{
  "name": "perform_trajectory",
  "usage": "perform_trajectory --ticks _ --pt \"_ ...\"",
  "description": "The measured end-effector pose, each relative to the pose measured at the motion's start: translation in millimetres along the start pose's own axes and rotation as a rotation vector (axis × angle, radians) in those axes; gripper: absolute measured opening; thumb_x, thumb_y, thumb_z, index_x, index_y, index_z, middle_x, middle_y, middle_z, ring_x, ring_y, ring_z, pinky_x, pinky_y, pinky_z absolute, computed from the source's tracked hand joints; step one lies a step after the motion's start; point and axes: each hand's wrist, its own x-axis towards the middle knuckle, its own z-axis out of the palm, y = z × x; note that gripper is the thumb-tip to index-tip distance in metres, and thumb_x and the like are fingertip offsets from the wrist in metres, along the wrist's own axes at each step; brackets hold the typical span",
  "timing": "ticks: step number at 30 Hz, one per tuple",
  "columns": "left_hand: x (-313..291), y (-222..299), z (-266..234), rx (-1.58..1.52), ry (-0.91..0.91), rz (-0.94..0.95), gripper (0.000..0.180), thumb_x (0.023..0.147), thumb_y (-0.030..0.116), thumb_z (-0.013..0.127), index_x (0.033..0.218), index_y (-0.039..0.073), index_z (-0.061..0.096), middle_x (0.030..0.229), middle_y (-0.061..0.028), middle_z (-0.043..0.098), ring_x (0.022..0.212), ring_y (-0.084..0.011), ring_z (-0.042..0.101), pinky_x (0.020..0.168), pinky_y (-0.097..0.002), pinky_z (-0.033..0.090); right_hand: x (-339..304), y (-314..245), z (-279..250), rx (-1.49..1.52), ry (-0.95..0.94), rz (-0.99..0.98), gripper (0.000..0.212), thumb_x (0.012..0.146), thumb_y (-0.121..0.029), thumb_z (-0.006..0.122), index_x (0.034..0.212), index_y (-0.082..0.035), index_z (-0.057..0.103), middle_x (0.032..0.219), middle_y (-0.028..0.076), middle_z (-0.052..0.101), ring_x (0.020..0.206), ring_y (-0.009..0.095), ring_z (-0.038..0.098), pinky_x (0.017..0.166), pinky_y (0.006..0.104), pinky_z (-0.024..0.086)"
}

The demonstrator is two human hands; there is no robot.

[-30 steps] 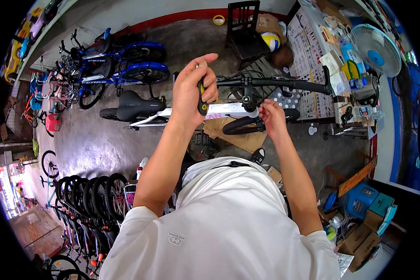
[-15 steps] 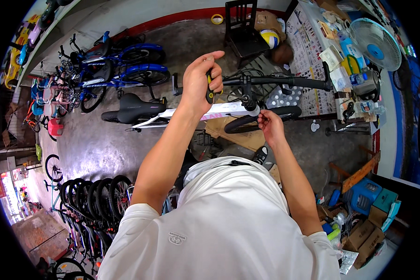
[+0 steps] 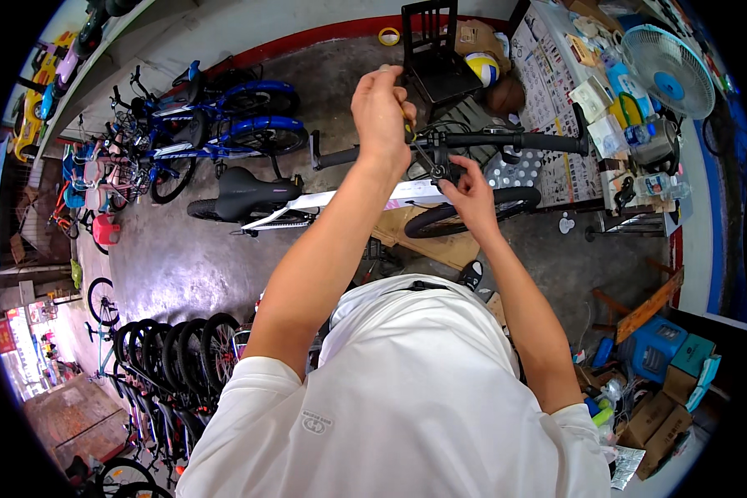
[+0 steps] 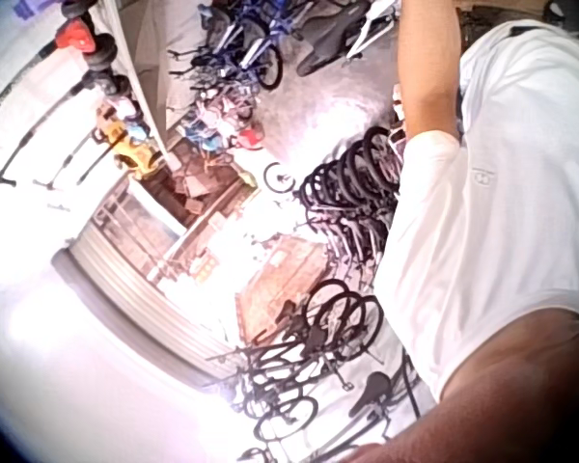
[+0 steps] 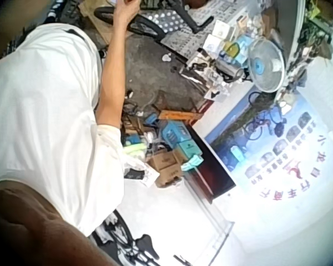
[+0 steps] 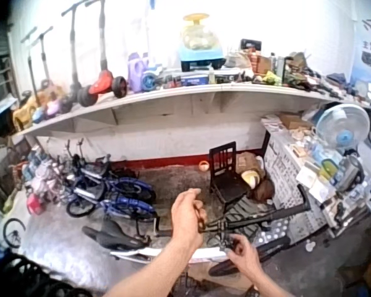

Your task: The person wipes the bicycle frame and wheels with a cloth, then picks up the bicycle and uses a screwdriver to tighten components on the handlebars.

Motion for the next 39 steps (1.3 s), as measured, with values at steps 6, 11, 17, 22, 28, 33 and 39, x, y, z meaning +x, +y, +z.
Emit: perform_trajectory --ticks 6,11,17,22,28,33,39 --pt "11 -27 -26 0.639 -0.147 0.856 0.037 0.110 0.032 0.052 0.106 0.001 0.073 0.115 -0.0109 0.062 0.097 -0.0174 0.062 0.088 -0.0336 0.049 4 -1 7 -0.158 -0.023 -0.032 0.050 0.091 -0.032 0.079 0.138 -0.024 0.066 0.062 0.003 0.051 0.056 0.017 0.053 0.056 0.0357 0.044" --pt "0 -14 -46 0.956 -0.171 0.889 0.057 0.101 0.056 0.063 0.132 0.008 0.071 0.128 -0.0171 0.059 0.109 -0.0297 0.064 0.090 -0.0386 0.052 -1 8 12 -0.105 0.001 -0.011 0.051 0.091 -0.035 0.078 0.139 -0.025 0.066 0.062 0.004 0.052 0.056 0.019 0.054 0.056 0.0374 0.044" --pt "-24 14 -36 1.278 -0.203 0.686 0.075 0.091 0.041 0.078 0.147 -0.004 0.057 0.103 -0.0122 0.057 0.088 -0.0226 0.057 0.081 -0.0346 0.049 -4 -1 4 -0.330 0.011 -0.154 0.048 0.092 -0.036 0.077 0.136 -0.024 0.066 0.066 0.007 0.061 0.059 0.027 0.062 0.058 0.0408 0.049" --pt "-18 18 -45 1.337 -0.305 0.770 0.081 0.090 0.039 0.078 0.149 -0.008 0.051 0.100 -0.0123 0.055 0.079 -0.0225 0.053 0.074 -0.0345 0.048 29 -58 -74 -0.799 0.175 -0.661 0.026 0.090 -0.033 0.076 0.110 -0.017 0.072 0.080 0.007 0.068 0.076 0.028 0.068 0.064 0.0423 0.054" --pt "-14 -11 -41 0.983 -0.181 0.515 0.080 0.096 0.034 0.075 0.153 -0.012 0.042 0.125 -0.0193 0.067 0.108 -0.0168 0.065 0.094 -0.0285 0.052 104 -62 -141 -1.117 0.274 -0.704 0.036 0.093 -0.040 0.073 0.074 -0.010 0.074 0.075 0.008 0.064 0.074 0.030 0.068 0.063 0.0434 0.054" --pt "-26 4 -31 0.937 -0.211 0.314 0.068 0.095 0.032 0.077 0.143 -0.010 0.054 0.111 -0.0114 0.071 0.098 -0.0122 0.066 0.088 -0.0275 0.053 122 -33 -146 -1.226 0.130 -0.459 0.056 0.098 -0.051 0.065 0.065 -0.007 0.073 0.073 0.014 0.069 0.071 0.034 0.070 0.063 0.0452 0.056" --pt "-19 20 -45 1.026 -0.293 0.318 0.059 0.093 0.034 0.078 0.133 -0.007 0.064 0.103 -0.0078 0.074 0.093 -0.0110 0.067 0.083 -0.0271 0.053 131 -34 -143 -1.236 0.043 -0.369 0.062 0.100 -0.058 0.057 0.073 -0.006 0.078 0.075 0.018 0.073 0.074 0.039 0.073 0.069 0.0487 0.060"
